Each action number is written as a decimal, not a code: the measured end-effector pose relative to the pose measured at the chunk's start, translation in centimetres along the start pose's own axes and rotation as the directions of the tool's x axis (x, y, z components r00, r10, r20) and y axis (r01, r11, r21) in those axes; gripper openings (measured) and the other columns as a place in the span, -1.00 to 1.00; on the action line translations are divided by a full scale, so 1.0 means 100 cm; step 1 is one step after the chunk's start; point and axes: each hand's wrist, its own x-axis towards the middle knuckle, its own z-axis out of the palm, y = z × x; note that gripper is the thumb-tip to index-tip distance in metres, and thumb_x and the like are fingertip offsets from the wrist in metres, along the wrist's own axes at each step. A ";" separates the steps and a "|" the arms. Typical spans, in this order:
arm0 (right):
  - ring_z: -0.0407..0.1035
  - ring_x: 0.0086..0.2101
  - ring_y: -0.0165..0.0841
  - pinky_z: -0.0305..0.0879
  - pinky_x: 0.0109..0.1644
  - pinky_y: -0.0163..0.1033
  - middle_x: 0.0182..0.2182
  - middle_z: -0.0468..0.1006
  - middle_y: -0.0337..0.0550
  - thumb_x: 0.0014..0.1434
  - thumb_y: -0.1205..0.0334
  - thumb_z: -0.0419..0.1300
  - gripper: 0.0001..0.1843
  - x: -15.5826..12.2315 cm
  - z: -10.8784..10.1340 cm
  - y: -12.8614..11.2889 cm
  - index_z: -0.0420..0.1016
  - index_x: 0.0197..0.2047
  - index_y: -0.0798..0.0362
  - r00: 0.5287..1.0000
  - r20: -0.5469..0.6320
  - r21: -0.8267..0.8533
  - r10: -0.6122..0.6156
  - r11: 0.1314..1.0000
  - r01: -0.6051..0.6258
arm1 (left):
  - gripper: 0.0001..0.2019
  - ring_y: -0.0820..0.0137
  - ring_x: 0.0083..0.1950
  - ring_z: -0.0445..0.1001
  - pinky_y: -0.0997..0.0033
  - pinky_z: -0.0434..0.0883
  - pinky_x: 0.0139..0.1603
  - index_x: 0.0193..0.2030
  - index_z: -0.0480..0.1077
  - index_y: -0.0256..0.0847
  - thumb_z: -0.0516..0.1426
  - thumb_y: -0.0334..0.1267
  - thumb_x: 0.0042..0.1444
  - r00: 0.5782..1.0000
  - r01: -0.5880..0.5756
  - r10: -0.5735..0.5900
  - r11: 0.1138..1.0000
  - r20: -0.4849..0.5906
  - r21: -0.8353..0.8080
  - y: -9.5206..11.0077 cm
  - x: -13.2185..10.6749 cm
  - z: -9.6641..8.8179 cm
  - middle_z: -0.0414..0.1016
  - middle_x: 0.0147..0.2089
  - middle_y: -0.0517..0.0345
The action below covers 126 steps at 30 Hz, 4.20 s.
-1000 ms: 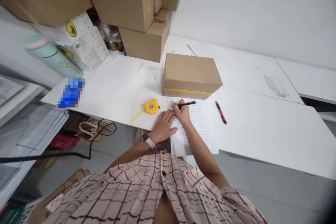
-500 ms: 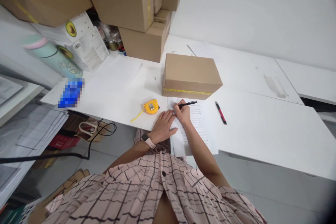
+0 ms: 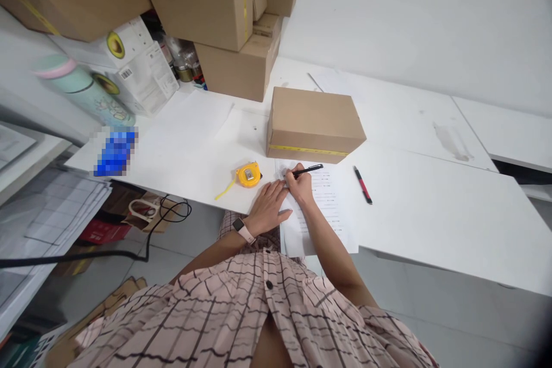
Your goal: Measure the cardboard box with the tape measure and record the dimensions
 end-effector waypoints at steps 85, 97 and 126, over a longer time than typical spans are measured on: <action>0.28 -0.47 -0.52 0.29 -0.36 -0.35 -0.44 0.40 -0.28 0.14 0.14 0.28 -0.82 0.134 -0.185 -0.084 0.41 -0.30 0.04 0.957 -0.283 0.258 -0.061 0.956 0.137 | -0.43 0.32 -0.16 0.55 0.35 0.44 -0.21 0.18 0.18 -0.20 0.25 -0.11 0.07 0.934 0.044 -0.306 0.608 -0.184 -0.792 -0.075 0.123 -0.180 0.49 -0.06 0.02; 0.40 -0.27 -0.29 0.33 -0.13 -0.19 -0.22 0.55 -0.02 0.13 0.10 0.21 -0.73 0.193 -0.161 -0.049 0.46 -0.17 0.09 0.927 -0.315 -0.151 0.202 0.954 -0.259 | -0.58 0.43 -0.28 0.46 0.55 0.28 -0.44 -0.02 0.26 -0.22 0.24 -0.11 0.04 0.800 0.293 -0.586 0.572 -0.132 -0.766 -0.153 0.170 -0.204 0.47 -0.21 0.10; 0.38 -0.38 -0.26 0.29 -0.25 -0.18 -0.40 0.54 0.01 0.21 -0.12 0.14 -0.58 0.188 -0.159 -0.045 0.46 -0.43 0.07 0.939 -0.249 -0.228 0.239 0.928 -0.296 | -0.68 0.42 -0.38 0.49 0.53 0.28 -0.50 -0.18 0.42 -0.26 0.26 -0.05 0.07 0.881 0.300 -0.473 0.551 0.005 -0.778 -0.121 0.172 -0.199 0.56 -0.27 0.06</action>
